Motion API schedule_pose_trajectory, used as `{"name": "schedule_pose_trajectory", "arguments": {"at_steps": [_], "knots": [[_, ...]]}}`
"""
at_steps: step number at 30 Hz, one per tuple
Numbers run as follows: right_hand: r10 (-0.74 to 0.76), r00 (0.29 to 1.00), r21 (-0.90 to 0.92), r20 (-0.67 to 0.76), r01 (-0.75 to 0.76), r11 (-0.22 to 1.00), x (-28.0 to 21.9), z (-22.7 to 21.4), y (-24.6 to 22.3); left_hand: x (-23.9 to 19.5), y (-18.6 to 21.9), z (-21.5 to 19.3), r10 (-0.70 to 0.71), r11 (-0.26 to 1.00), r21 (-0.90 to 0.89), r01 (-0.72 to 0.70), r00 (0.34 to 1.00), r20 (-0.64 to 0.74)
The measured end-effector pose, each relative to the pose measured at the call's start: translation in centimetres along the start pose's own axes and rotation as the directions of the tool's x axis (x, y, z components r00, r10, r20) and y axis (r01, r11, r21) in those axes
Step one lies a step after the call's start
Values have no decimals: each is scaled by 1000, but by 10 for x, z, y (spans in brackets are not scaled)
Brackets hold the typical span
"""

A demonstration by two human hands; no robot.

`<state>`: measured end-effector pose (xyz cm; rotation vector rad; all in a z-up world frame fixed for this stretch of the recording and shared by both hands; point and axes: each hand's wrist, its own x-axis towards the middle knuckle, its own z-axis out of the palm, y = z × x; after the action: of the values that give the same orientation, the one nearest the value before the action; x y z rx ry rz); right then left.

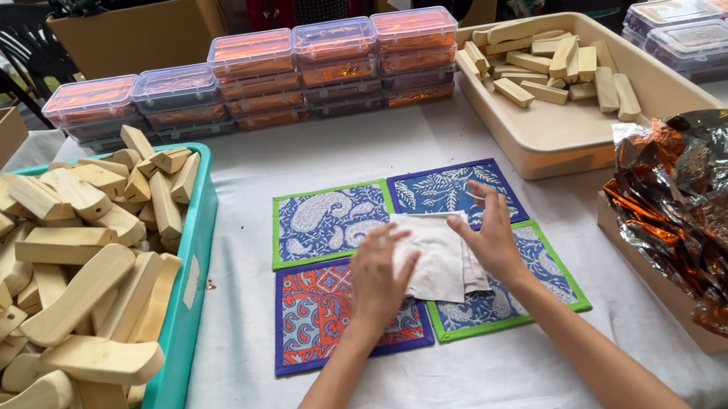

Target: The person wipes a wooden block with a white cloth, then wraps it in a sheet of copper foil. They repeat this process with a second wooden block, placing the wrapped items on the table.

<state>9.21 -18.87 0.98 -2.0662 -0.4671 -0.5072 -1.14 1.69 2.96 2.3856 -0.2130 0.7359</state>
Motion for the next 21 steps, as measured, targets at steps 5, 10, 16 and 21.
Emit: {"name": "schedule_pose_trajectory", "arguments": {"at_steps": [5, 10, 16, 21], "knots": [[-32, 999, -343, -7, 28, 939, 81, -9, 51, -23, -4, 39, 166, 969, 144, -203, 957, 236], [-33, 999, -560, -10, 22, 828, 149, -47, 48, -31, -8, 47, 177, 965, 137, -224, 941, 289], [-85, 993, -779, 77, 113, 617, 241, -54, 224, -27, -10, 48, 149, 974, 109, -198, 926, 347], [332, 943, -877, 18, -144, 459, 287, -100, 338, -47, -45, 96, 220, 948, 166, -272, 936, 276]]}}
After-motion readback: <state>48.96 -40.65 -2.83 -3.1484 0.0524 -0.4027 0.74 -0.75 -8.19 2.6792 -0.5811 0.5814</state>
